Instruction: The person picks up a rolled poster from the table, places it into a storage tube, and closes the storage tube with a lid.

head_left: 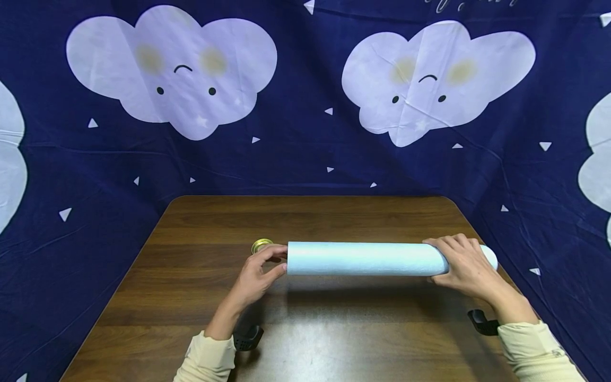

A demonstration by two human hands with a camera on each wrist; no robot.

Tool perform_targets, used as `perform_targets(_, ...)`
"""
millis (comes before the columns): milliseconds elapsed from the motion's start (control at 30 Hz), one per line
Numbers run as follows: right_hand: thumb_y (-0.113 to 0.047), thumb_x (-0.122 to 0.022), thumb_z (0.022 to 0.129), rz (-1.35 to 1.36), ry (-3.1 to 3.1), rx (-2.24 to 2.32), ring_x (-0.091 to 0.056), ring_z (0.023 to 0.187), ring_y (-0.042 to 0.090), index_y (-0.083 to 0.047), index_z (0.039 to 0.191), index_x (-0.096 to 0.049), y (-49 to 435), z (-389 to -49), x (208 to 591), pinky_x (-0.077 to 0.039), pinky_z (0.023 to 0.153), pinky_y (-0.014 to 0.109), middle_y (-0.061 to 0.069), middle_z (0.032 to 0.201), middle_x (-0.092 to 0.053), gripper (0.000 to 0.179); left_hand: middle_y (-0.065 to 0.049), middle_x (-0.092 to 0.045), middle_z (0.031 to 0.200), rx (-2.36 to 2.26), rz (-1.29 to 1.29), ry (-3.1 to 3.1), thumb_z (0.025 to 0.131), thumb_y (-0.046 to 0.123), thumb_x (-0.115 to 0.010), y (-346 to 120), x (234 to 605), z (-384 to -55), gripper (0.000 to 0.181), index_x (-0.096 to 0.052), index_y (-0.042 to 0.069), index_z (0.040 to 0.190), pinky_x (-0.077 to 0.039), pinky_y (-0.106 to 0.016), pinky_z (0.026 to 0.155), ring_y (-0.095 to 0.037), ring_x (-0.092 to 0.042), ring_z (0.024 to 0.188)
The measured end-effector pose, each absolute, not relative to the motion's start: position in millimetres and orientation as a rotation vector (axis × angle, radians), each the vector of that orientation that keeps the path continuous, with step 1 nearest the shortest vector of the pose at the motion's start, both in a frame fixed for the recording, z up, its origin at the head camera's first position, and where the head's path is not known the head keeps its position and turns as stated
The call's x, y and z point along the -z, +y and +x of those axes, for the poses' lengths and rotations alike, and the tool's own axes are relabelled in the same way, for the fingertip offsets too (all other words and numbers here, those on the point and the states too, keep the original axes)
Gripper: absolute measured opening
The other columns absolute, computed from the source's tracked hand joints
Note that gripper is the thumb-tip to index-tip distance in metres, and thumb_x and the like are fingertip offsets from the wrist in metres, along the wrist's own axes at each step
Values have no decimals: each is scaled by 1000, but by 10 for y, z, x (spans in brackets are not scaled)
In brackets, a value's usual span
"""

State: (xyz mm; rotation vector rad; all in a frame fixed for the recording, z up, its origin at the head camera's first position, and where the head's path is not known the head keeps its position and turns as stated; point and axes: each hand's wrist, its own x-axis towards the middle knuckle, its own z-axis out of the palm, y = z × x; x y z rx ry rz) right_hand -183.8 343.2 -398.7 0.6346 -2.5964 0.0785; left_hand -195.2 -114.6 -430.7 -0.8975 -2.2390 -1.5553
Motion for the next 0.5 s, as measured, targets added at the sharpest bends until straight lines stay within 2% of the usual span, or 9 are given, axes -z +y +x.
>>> perform_targets(500, -37, -89, 45, 641, -2594, -88, -52, 92, 31, -15, 119, -57, 3434, -1834, 4000, -28, 73, 40, 10, 101, -66, 84, -12, -66, 112, 1550, -880, -2279, 85, 5, -66, -1123, 4285, -1959, 30, -63, 4, 114, -50, -41, 86, -15, -60, 103)
